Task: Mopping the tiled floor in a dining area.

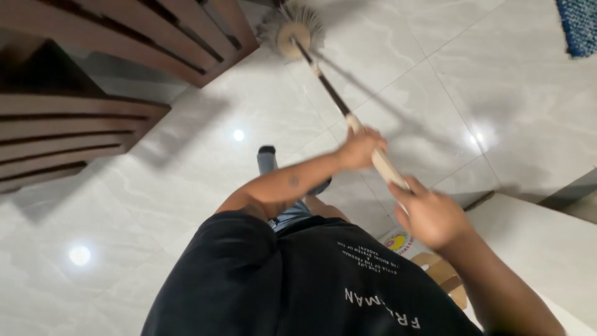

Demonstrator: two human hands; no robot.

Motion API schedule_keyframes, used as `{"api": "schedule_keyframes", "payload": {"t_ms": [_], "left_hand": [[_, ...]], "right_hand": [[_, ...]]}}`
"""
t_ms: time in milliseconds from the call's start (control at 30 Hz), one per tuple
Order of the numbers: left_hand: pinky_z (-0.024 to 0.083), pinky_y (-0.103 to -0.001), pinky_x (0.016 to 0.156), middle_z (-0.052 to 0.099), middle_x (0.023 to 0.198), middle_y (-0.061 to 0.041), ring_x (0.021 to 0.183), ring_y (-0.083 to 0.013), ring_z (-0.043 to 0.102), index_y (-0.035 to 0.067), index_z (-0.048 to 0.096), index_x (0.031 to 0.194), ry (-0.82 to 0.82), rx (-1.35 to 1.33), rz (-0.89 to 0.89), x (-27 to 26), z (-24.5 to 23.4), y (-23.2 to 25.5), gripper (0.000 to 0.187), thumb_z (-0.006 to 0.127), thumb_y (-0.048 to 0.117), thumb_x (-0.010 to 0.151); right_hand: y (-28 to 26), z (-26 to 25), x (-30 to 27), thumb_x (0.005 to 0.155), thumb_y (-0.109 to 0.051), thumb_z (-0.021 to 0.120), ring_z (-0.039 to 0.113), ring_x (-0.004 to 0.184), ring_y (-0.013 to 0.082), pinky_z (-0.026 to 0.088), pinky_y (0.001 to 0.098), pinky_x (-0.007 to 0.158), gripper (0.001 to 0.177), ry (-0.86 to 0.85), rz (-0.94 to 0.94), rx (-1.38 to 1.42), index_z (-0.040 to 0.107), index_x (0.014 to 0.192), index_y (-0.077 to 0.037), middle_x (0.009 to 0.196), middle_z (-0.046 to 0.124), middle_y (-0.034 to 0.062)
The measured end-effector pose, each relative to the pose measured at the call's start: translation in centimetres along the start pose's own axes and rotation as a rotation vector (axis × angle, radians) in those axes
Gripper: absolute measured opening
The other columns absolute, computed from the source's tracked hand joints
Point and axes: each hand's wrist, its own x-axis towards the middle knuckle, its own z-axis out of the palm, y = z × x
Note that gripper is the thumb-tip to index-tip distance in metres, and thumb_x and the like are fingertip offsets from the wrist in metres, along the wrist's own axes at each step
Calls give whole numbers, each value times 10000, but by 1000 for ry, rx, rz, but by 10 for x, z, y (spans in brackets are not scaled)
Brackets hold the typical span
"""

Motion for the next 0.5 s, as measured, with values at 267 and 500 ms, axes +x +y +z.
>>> {"api": "schedule_keyframes", "payload": {"t_ms": [267, 500], "left_hand": [[383, -808, 922, 636, 1153, -55, 1253, -374, 514, 201, 704, 1060, -282, 57, 64, -11, 4, -21, 303, 759, 158, 765], [398, -698, 928, 647, 1061, -79, 1202, -356, 536, 170, 722, 994, -258, 68, 125, -40, -8, -66, 267, 765, 131, 733]], "right_hand": [[-28, 50, 1, 838, -169, 662, 746, 749, 336, 628, 430, 700, 501, -49, 119, -67, 633, 1337, -122, 1320, 605, 203], [-58, 122, -7, 751, -112, 697, 689, 939, 410, 583, 460, 769, 598, 345, 148, 461, 640, 1344, -56, 1439, 526, 239]]}}
